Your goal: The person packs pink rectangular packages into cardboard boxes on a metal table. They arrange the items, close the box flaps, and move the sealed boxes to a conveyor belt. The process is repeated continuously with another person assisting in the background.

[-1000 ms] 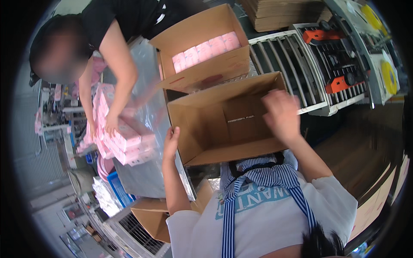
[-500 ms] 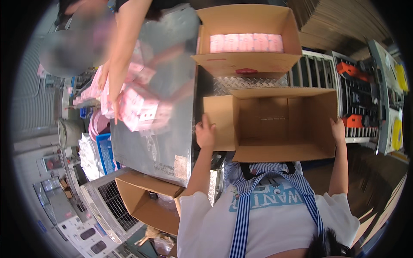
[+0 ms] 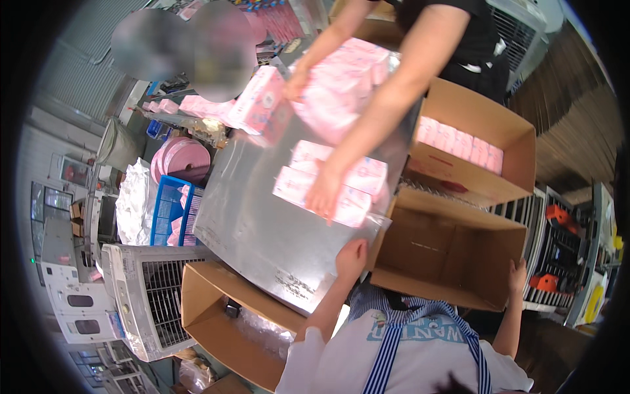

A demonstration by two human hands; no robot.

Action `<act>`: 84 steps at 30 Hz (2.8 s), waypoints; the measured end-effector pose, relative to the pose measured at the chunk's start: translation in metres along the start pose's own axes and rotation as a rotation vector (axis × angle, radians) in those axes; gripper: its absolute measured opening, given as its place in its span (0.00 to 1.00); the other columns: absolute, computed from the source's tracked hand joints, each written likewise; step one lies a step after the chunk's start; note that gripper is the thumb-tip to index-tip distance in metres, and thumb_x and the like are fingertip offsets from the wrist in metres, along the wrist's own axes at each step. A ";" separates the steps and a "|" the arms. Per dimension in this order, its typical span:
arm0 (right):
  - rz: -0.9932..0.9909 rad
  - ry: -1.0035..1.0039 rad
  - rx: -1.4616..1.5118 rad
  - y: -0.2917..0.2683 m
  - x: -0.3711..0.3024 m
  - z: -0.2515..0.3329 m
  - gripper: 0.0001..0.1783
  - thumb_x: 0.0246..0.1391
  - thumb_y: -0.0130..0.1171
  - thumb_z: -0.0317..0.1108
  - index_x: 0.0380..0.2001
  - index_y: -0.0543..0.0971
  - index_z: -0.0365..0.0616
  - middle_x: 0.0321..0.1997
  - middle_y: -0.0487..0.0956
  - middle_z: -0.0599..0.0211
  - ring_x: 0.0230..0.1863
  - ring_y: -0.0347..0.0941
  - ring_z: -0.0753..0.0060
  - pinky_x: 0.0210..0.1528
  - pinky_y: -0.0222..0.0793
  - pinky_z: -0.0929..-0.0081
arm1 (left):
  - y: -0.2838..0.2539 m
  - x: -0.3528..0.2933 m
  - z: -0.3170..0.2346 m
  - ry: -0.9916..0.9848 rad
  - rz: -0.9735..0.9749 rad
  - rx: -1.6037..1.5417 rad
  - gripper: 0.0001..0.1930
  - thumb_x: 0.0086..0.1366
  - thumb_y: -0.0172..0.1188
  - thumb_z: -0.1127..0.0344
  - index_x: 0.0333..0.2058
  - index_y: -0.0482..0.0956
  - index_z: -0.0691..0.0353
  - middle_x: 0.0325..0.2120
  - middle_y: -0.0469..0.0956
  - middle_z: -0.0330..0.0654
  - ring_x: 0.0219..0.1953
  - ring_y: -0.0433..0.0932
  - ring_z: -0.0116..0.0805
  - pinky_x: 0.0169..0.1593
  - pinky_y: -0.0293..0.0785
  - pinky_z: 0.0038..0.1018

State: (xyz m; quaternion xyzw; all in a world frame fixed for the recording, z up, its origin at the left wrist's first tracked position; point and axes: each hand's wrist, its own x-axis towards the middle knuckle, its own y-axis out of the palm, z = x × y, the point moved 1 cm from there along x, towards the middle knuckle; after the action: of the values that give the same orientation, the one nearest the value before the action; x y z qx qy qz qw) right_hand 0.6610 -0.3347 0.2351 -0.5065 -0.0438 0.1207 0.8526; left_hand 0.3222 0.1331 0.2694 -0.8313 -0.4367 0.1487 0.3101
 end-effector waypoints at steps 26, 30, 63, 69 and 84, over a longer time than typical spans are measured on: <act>0.063 -0.637 -0.266 0.037 -0.034 0.366 0.17 0.46 0.56 0.22 0.43 0.75 0.42 0.56 0.69 0.50 0.56 0.65 0.45 0.59 0.61 0.54 | -0.167 0.381 0.036 -0.155 0.026 0.646 0.53 0.47 0.64 0.45 0.68 0.43 0.47 0.60 0.58 0.61 0.60 0.63 0.55 0.66 0.44 0.52; 0.027 -0.953 -0.057 0.068 -0.014 0.450 0.16 0.43 0.58 0.19 0.39 0.77 0.42 0.53 0.72 0.53 0.50 0.70 0.45 0.52 0.67 0.56 | -0.182 0.308 0.038 0.016 0.205 0.643 0.53 0.45 0.67 0.48 0.68 0.46 0.46 0.54 0.67 0.57 0.59 0.64 0.54 0.65 0.43 0.55; 1.915 -1.194 -0.114 0.277 -0.097 0.634 0.45 0.47 0.64 0.56 0.58 0.61 0.35 0.49 0.74 0.45 0.48 0.74 0.55 0.48 0.69 0.63 | -0.283 -0.054 0.089 -0.884 -0.139 0.328 0.53 0.50 0.70 0.49 0.67 0.45 0.58 0.60 0.56 0.68 0.58 0.64 0.62 0.59 0.64 0.43; 0.286 -0.831 0.403 0.328 -0.025 0.796 0.34 0.46 0.67 0.47 0.51 0.67 0.40 0.50 0.68 0.50 0.52 0.66 0.49 0.52 0.62 0.54 | -0.293 0.108 0.108 -0.350 -0.332 0.586 0.30 0.53 0.67 0.51 0.47 0.75 0.69 0.44 0.75 0.54 0.46 0.75 0.50 0.46 0.72 0.38; 0.373 -1.491 -0.085 0.212 0.028 0.621 0.05 0.41 0.63 0.32 0.24 0.77 0.47 0.40 0.70 0.66 0.48 0.64 0.57 0.51 0.59 0.58 | -0.161 0.201 0.036 -0.135 0.232 0.409 0.11 0.57 0.53 0.62 0.24 0.81 0.61 0.28 0.79 0.52 0.31 0.80 0.51 0.34 0.75 0.44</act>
State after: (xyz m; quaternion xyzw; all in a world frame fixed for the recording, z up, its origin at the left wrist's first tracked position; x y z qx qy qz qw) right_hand 0.5312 0.2990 0.3489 -0.3227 -0.5254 0.5700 0.5430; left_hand 0.3170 0.3805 0.3504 -0.7839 -0.3188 0.3238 0.4231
